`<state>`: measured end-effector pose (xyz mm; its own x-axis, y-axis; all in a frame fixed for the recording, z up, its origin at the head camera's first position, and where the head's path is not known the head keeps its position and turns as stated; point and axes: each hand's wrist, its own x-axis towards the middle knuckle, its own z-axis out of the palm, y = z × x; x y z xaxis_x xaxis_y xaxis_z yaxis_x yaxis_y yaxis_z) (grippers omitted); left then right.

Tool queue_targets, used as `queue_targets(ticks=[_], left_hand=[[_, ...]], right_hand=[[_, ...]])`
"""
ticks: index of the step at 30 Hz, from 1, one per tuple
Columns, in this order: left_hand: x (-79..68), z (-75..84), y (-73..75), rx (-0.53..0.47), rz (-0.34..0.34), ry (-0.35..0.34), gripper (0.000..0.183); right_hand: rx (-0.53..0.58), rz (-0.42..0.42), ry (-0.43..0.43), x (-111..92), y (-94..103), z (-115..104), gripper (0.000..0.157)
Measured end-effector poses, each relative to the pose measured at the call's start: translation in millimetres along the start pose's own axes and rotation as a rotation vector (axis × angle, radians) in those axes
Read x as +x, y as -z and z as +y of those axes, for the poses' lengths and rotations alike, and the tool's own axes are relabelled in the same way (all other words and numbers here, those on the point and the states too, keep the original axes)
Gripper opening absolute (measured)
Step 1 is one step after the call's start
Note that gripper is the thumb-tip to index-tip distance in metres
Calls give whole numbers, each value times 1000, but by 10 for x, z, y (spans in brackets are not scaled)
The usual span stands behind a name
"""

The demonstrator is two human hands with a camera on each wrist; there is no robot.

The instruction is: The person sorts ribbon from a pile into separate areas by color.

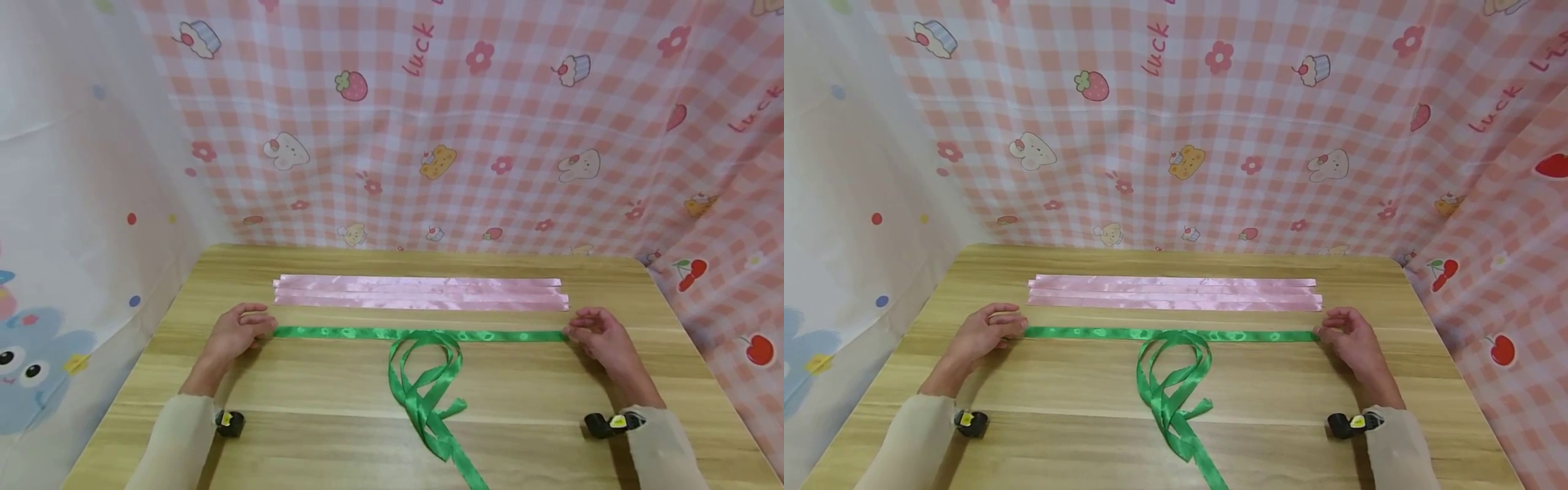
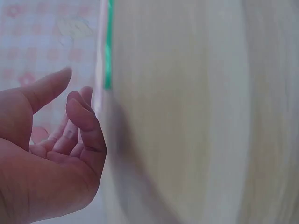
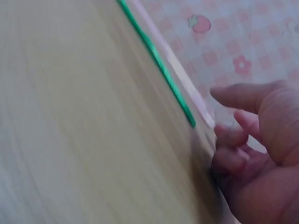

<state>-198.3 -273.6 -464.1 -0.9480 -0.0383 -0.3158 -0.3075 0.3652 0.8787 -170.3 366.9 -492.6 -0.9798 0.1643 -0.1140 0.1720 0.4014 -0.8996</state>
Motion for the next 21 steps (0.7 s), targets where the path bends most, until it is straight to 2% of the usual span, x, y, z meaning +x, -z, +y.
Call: queue_targets(ticks=[5, 8, 11, 16, 18, 21], left_hand=[[-90, 157, -170, -19, -48, -51, 48], [-130, 246, -338, -32, -91, -90, 42], [-158, 316, -533, -40, -139, -120, 36], [-199, 414, -880, -33, -220, -169, 30], [-216, 452, -1023, -25, -247, -190, 29], [-245, 498, -1227, 4, -275, -207, 30]], right_hand=[[-56, 102, 62, -30, -140, -174, 36], [-94, 89, 147, -62, -279, -338, 31], [-124, 11, 225, -102, -453, -509, 21], [-98, -184, 332, -173, -814, -735, 11], [-86, -269, 350, -208, -958, -799, 11], [-125, -387, 338, -265, -1158, -859, 14]])
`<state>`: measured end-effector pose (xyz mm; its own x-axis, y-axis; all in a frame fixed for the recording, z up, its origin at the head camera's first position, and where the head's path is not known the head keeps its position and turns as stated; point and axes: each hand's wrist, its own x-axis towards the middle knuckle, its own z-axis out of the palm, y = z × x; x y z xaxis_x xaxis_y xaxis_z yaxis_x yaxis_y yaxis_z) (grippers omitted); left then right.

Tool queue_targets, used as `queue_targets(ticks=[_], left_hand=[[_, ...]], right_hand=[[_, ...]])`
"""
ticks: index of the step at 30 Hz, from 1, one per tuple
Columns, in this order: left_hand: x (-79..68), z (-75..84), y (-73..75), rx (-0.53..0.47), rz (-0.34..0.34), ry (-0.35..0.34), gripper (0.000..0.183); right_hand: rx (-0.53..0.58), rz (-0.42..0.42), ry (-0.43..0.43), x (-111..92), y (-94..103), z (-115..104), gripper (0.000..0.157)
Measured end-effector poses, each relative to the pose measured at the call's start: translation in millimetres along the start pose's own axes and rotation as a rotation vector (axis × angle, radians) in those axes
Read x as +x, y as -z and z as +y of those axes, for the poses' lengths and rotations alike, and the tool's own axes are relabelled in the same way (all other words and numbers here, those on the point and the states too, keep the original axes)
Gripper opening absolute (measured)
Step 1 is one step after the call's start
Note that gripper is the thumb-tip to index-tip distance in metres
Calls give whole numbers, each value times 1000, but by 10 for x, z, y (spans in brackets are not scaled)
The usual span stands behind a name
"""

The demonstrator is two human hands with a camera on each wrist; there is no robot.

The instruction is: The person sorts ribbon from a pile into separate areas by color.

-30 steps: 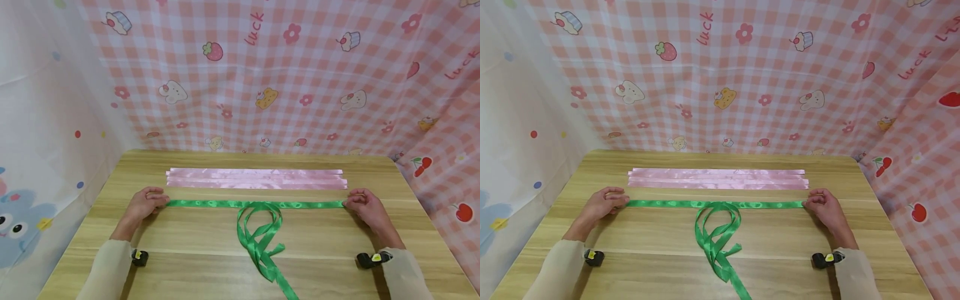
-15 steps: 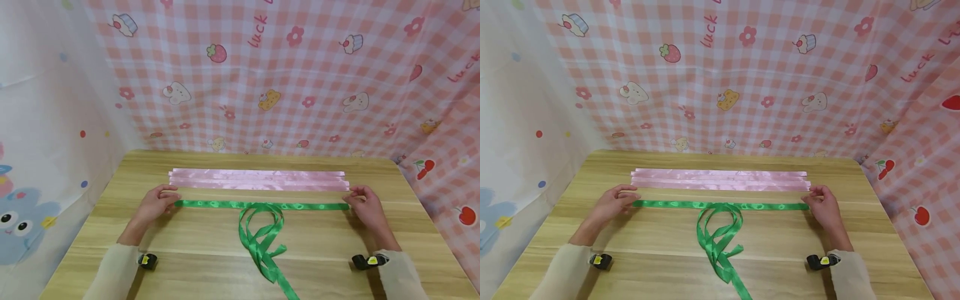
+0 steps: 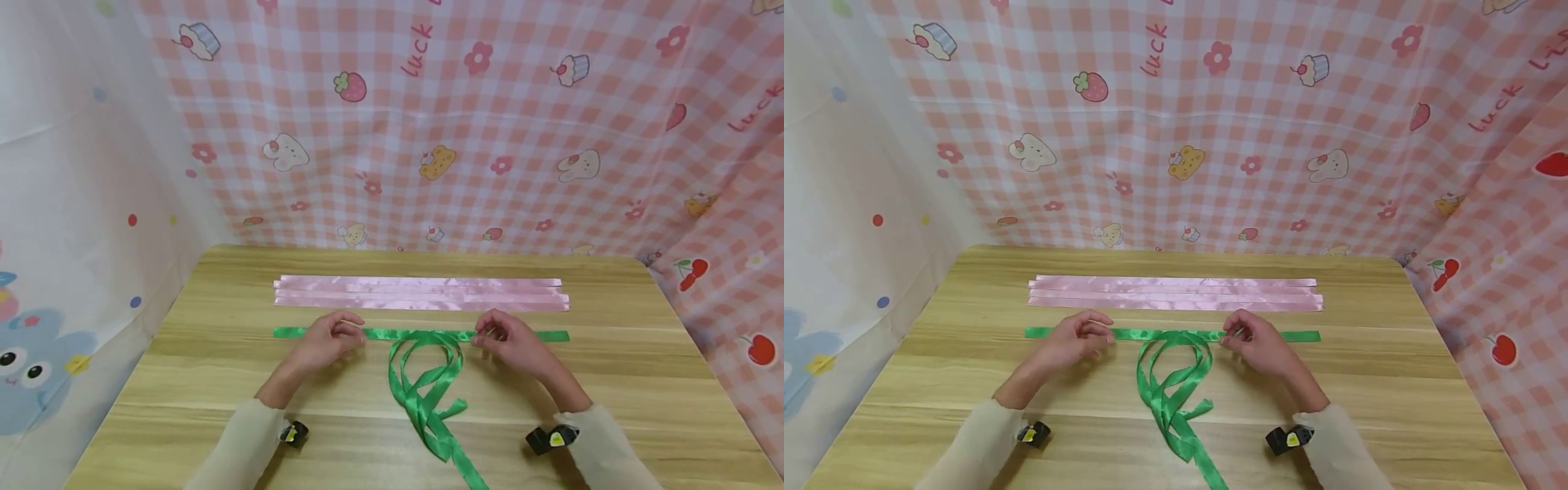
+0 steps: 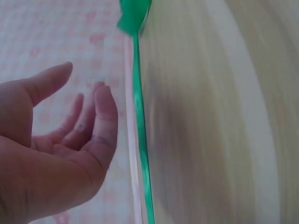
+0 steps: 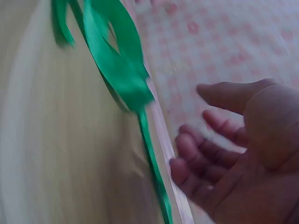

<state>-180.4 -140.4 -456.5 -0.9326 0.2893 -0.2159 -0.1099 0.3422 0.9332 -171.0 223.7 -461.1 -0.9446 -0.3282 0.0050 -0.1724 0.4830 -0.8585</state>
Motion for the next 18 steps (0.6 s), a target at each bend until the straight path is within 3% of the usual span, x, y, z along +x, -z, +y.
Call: queue_targets(ticks=[4, 9, 14, 18], left_hand=[[28, 37, -234, 30, -32, 21, 32], [46, 45, -440, 123, -54, 20, 40], [64, 23, -546, 203, -32, -29, 43], [60, -3, -549, 174, -40, -75, 35]], right_hand=[[-62, -101, -37, 31, -207, -58, 22], [-103, -84, -51, 50, -385, -63, 25], [-100, -81, -48, 56, -457, -87, 26], [-54, -85, -41, 43, -431, -139, 28]])
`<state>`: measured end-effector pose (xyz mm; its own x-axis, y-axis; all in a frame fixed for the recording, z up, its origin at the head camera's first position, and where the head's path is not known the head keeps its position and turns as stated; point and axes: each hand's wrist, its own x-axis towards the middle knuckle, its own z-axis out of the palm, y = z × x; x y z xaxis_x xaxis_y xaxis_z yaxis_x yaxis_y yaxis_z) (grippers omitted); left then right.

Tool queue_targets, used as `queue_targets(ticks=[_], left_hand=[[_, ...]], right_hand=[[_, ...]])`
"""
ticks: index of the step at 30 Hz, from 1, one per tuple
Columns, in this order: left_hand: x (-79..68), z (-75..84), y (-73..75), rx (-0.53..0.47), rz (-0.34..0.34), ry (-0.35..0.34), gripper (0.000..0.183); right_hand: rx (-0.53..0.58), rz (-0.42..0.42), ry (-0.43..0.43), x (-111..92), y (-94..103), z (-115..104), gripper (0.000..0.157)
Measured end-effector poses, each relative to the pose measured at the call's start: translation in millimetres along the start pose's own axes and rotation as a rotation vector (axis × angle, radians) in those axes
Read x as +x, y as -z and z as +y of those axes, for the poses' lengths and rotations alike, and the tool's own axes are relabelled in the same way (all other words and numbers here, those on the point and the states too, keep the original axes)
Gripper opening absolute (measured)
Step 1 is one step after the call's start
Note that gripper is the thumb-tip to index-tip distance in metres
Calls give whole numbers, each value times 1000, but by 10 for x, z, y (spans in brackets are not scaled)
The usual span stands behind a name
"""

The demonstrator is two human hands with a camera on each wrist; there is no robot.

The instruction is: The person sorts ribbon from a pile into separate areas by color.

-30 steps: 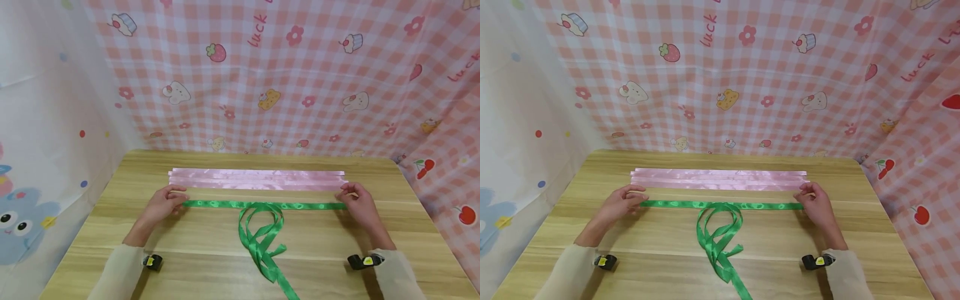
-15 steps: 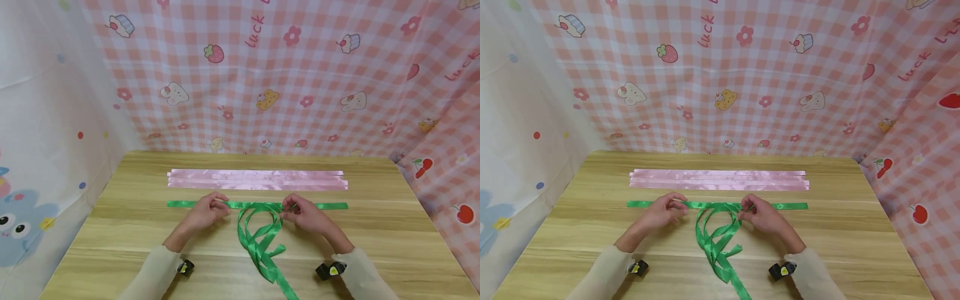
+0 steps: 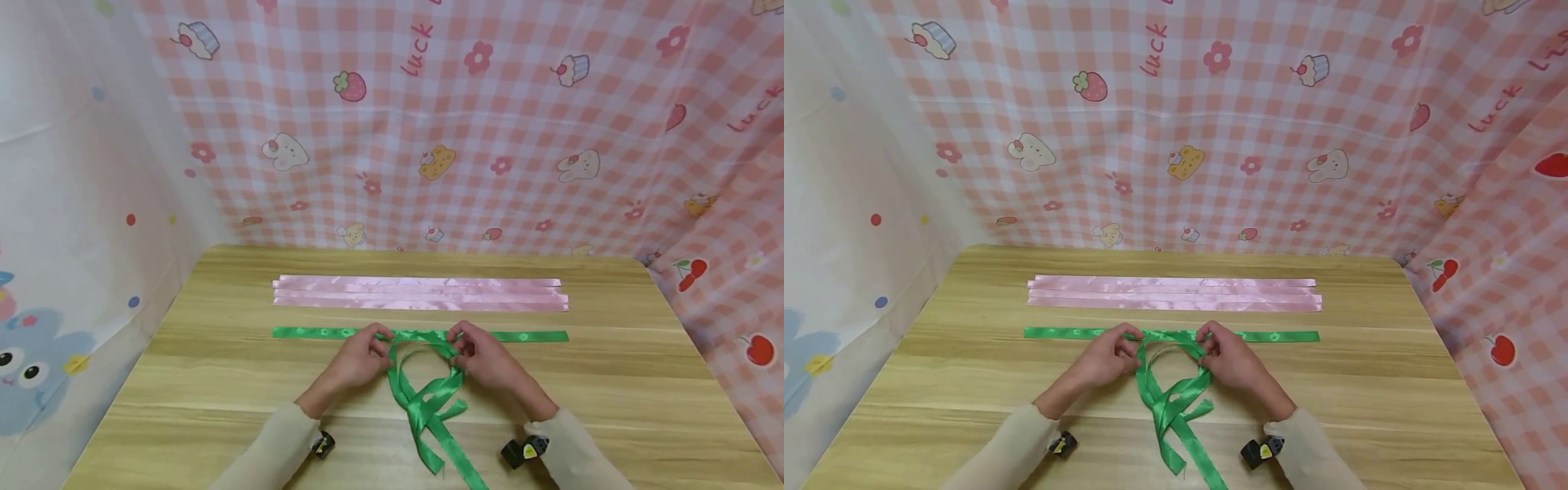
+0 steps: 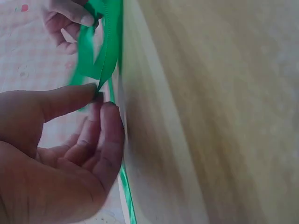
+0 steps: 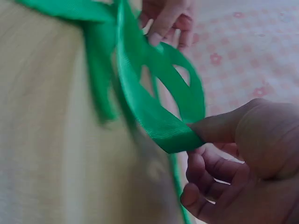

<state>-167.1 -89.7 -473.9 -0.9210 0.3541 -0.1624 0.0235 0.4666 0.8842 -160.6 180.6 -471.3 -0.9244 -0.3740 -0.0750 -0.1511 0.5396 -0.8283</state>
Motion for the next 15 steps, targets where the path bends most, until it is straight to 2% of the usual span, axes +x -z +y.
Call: queue_targets(ticks=[6, 9, 12, 15], left_hand=[[-57, 49, 143, -196, -13, -1, 34], [-108, 102, 247, -231, -30, -1, 36], [-152, 140, 339, -227, -70, -8, 36], [-179, 169, 407, -267, -123, -17, 35]], right_hand=[[84, 42, 69, -55, 191, -124, 28], [72, 40, 103, -97, 305, -198, 27], [62, 25, 103, -150, 399, -256, 23], [54, 20, 106, -203, 475, -296, 21]])
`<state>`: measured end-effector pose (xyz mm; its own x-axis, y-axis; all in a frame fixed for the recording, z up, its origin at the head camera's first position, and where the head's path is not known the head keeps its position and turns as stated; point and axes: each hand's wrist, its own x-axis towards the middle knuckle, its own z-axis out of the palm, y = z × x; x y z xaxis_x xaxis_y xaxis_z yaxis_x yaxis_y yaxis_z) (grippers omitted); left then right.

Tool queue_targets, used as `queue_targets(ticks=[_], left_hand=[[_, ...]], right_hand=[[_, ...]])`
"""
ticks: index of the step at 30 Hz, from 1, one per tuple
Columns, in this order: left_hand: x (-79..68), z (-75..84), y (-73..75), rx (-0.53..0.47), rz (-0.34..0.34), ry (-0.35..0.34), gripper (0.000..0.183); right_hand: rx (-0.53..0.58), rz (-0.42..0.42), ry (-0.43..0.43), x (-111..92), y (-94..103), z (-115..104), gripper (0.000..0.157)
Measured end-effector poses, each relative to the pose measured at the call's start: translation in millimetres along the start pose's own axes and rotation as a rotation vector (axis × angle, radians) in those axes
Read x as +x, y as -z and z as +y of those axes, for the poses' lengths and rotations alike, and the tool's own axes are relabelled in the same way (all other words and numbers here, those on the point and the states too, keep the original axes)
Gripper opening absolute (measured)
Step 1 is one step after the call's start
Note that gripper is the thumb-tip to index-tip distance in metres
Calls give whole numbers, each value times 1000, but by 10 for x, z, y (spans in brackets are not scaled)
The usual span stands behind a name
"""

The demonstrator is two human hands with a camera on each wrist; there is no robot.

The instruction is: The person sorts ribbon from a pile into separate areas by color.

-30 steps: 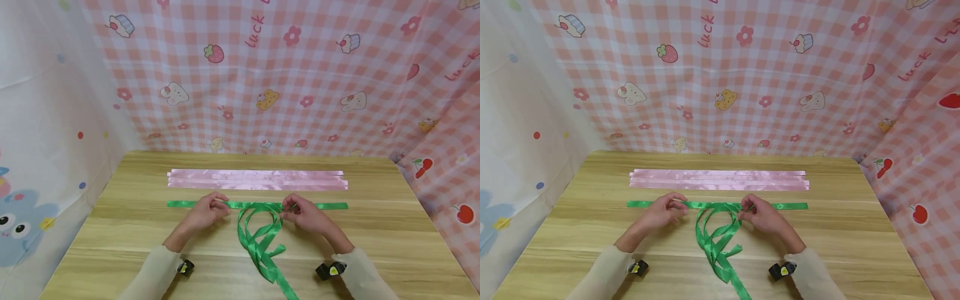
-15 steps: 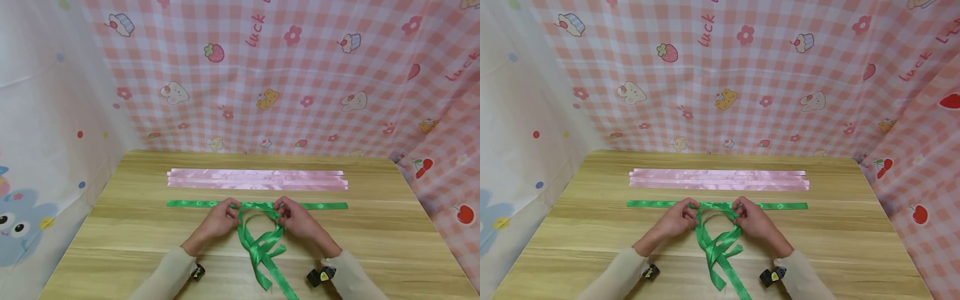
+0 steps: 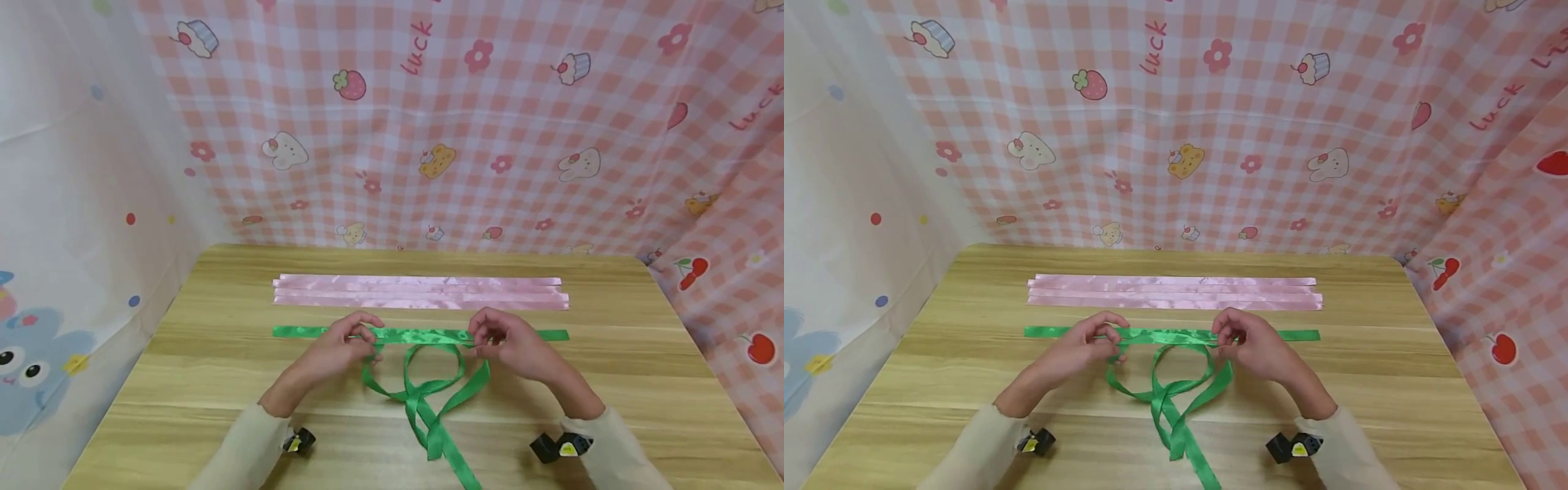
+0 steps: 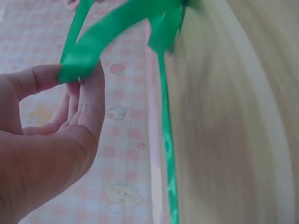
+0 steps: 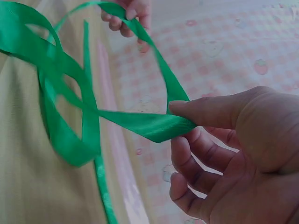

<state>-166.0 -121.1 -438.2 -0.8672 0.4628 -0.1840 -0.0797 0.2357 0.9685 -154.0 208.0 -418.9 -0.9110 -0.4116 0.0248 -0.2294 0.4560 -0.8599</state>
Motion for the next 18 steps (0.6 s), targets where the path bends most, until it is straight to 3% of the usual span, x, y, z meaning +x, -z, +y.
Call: queue_targets(ticks=[4, 12, 18], left_hand=[[-37, 70, 53, -52, -65, -18, 36], [-120, 210, 190, -31, -208, -21, 44], [-189, 272, 351, -24, -223, -40, 43]], right_hand=[[18, 22, 41, -47, 95, -71, 24], [196, -16, 69, -88, 234, -195, 22], [192, -36, 77, -135, 379, -214, 23]])
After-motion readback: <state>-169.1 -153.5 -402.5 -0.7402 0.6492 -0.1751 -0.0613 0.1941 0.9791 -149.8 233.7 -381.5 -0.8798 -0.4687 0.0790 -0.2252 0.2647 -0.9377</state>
